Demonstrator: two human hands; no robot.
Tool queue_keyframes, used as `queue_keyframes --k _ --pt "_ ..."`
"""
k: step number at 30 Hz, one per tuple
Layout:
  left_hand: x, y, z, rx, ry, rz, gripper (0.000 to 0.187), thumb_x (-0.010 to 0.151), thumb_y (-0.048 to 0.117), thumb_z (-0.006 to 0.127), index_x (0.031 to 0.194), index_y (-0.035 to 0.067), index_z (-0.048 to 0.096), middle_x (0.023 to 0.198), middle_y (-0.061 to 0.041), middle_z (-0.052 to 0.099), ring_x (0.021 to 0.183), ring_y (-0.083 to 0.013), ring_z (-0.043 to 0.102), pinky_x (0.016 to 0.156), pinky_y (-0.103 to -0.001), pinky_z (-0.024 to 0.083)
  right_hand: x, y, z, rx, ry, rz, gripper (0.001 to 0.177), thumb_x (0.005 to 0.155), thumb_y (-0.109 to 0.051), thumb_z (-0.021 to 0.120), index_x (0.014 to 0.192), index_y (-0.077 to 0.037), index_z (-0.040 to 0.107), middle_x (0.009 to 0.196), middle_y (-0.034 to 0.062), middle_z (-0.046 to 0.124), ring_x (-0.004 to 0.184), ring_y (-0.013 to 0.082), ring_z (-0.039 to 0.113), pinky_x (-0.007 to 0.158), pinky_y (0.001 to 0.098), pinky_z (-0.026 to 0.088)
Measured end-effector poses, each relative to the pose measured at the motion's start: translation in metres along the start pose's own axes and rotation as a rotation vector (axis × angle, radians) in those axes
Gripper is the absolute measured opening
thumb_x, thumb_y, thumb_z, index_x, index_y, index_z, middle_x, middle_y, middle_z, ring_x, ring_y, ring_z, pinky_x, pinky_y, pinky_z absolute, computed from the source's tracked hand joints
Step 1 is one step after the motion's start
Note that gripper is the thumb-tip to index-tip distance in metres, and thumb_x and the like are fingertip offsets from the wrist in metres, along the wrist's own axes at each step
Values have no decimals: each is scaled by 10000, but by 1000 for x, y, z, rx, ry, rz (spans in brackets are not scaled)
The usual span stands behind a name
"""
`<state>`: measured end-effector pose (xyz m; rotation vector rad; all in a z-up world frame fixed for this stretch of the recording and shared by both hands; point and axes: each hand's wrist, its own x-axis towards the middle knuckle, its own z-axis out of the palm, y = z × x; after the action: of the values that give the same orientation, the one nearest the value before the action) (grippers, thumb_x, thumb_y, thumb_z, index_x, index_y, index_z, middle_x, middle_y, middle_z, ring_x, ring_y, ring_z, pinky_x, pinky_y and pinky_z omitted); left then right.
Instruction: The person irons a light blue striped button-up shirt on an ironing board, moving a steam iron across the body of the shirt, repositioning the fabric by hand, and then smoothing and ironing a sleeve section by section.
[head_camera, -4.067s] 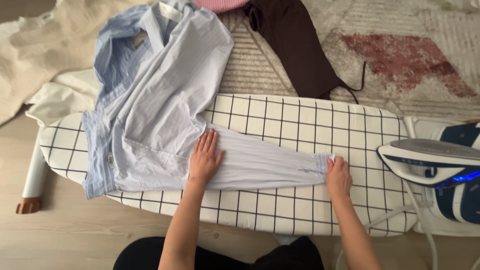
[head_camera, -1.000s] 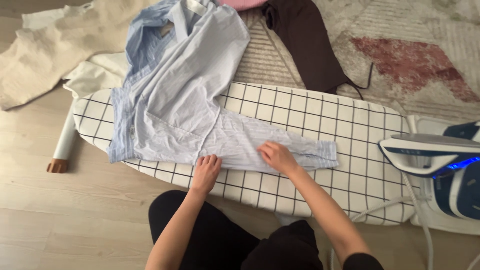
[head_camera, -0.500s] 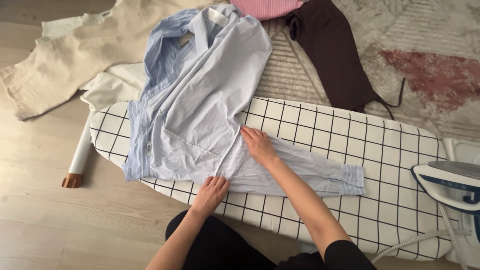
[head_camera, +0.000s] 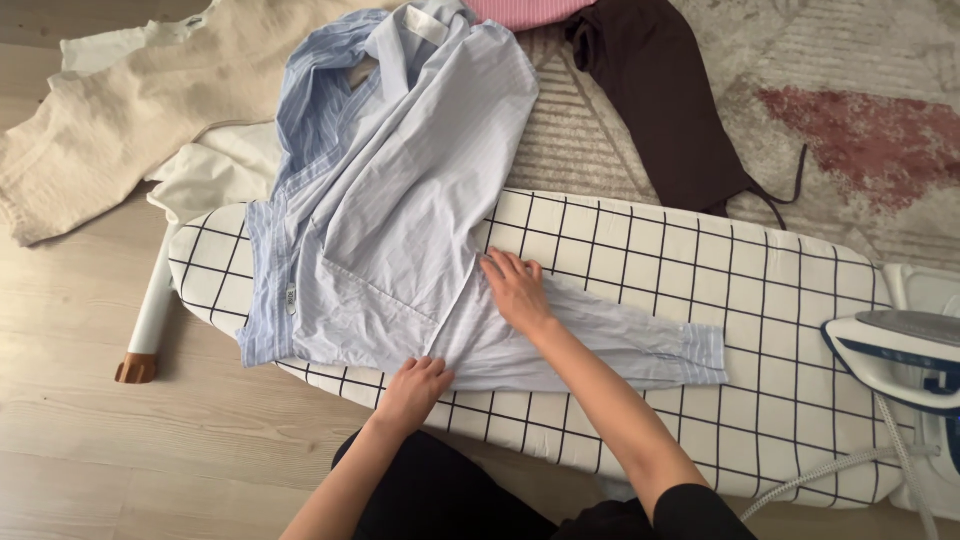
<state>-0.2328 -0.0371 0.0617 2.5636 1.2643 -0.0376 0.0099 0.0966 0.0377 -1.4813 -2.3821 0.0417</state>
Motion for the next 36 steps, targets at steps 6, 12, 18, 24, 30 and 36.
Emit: queue_keyframes --k 6,12,18,24,30,36 --pt "32 0 -30 -350 -52 -84 106 855 161 681 941 100 688 985 -94 649 957 -300 649 877 -438 520 -88 38 -24 89 25 -35 466 1057 -278 540 1489 -104 515 1621 75 431 1511 252 367 1207 522 264" --pt "142 3 -18 -356 474 -46 335 813 -39 548 1099 46 699 1140 -128 688 1056 -356 651 903 -454 530 -125 53 -56 65 -3 3 547 949 -342 597 1442 -110 541 1571 124 413 1437 298 377 1136 610 207" --pt "224 -63 -2 43 479 -58 152 899 101 602 1015 109 699 1076 -70 692 1169 -263 603 1051 -450 453 -157 161 -98 138 39 502 213 1004 -266 634 1154 -117 658 1101 52 692 1068 272 642 989 462 465" --pt "228 -78 -22 162 287 -70 139 882 238 663 971 133 678 1067 -27 686 1183 -241 580 1090 -562 368 -181 190 -137 96 -100 363 286 866 -339 754 949 -83 657 930 56 678 929 272 633 828 421 493" --pt "231 -82 -32 106 101 -125 152 891 277 692 983 156 699 1118 -1 676 1222 -256 534 1078 -593 328 -178 181 -147 298 -129 412 270 895 -347 733 891 -88 657 922 59 658 824 241 666 717 358 536" --pt "227 -71 -57 93 42 -157 133 870 281 710 945 172 698 1078 3 678 1173 -256 543 1067 -565 336 -183 187 -145 239 -185 517 315 876 -389 747 884 -91 644 817 54 709 715 256 682 657 381 544"
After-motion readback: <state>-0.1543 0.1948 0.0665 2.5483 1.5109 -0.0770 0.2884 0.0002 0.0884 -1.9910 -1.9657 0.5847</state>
